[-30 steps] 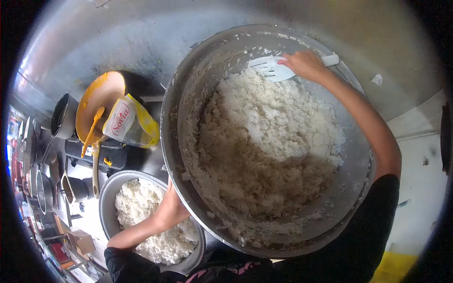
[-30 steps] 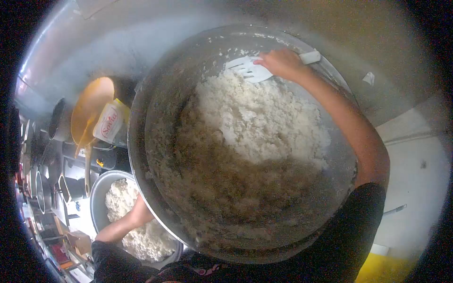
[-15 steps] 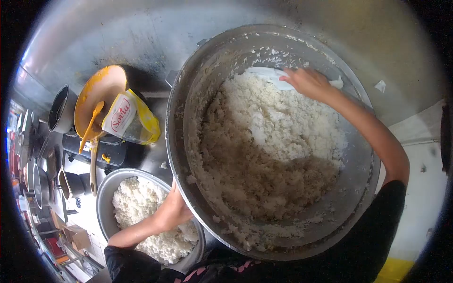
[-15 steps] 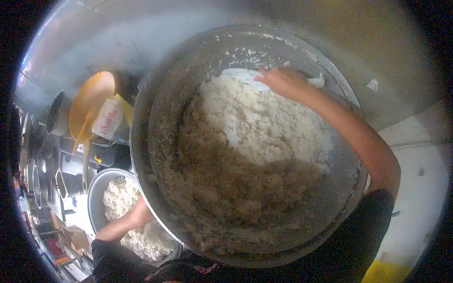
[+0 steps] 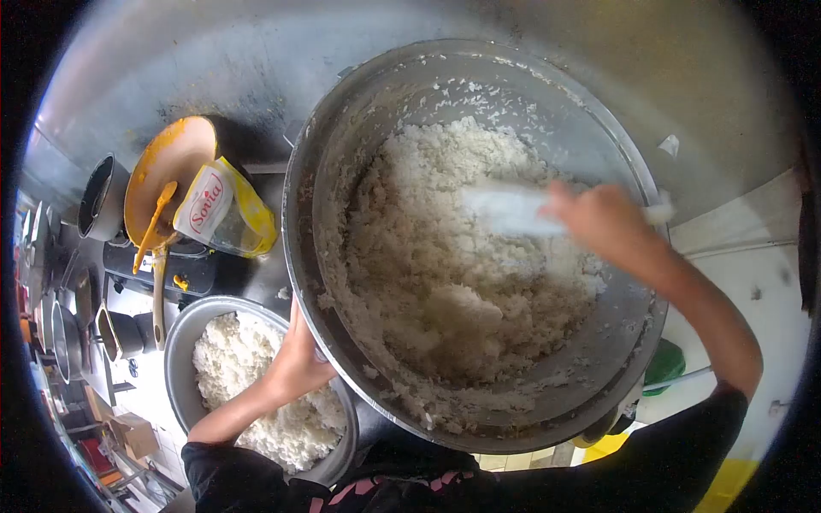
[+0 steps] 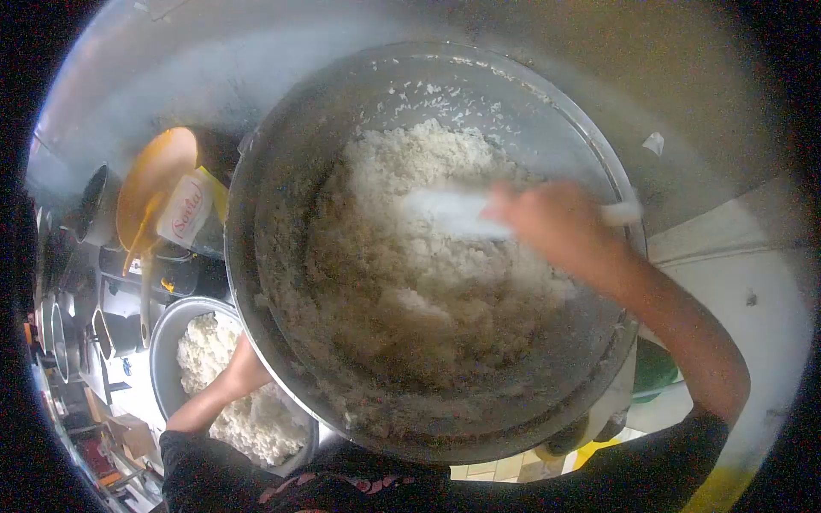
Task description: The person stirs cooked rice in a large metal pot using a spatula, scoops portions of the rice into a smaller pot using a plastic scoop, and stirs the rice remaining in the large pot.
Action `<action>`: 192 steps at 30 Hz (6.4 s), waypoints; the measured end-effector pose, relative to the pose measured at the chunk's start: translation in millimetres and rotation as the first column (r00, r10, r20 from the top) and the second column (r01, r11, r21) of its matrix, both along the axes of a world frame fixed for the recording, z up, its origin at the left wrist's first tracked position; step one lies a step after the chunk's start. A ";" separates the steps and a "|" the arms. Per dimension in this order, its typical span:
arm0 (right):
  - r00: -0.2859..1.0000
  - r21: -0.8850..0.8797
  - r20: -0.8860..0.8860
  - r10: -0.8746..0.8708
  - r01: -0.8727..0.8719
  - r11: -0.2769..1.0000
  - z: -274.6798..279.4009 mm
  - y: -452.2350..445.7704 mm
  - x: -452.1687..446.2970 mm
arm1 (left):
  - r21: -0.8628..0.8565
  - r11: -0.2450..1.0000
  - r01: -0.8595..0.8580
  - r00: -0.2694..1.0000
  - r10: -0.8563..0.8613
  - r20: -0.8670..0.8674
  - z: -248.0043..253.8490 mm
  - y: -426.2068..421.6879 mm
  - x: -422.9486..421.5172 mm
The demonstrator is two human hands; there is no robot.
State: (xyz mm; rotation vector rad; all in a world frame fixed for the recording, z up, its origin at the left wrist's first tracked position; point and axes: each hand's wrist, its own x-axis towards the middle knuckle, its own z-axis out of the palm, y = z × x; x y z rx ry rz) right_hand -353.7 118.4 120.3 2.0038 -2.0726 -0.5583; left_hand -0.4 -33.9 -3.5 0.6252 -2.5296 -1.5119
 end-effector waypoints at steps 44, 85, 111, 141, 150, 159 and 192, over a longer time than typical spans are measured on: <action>0.870 -0.125 0.376 -0.318 0.388 0.913 -67.7 19.1 -56.7 | -0.121 0.992 0.038 0.999 -0.037 0.007 -7.5 5.1 -4.3; 0.278 0.285 0.792 -0.543 0.618 0.732 -83.2 -58.8 -95.8 | -0.187 0.976 0.109 0.992 -0.118 -0.038 -4.6 8.6 -6.3; 0.920 0.003 0.168 -0.355 0.360 0.933 2.1 -38.4 -79.2 | -0.179 0.984 0.018 0.994 -0.037 -0.100 -5.1 6.7 -4.7; 0.860 0.131 0.507 -0.048 -0.022 0.991 15.5 -60.2 48.0 | -0.171 0.985 -0.001 0.968 -0.042 -0.248 7.6 7.3 -9.2; 0.973 -0.023 0.211 -0.093 0.100 0.995 36.7 -36.7 21.5 | -0.146 0.989 -0.014 0.961 -0.027 -0.274 13.6 7.6 -9.8; 0.985 -0.131 0.103 -0.137 0.150 0.980 -102.8 -115.2 -100.3 | -0.167 0.986 0.019 0.967 -0.060 -0.247 11.5 5.9 -10.2; 0.994 -0.223 0.062 0.087 -0.072 0.972 7.0 -90.4 13.0 | -0.117 0.993 0.014 0.953 -0.049 -0.299 4.2 4.5 -10.6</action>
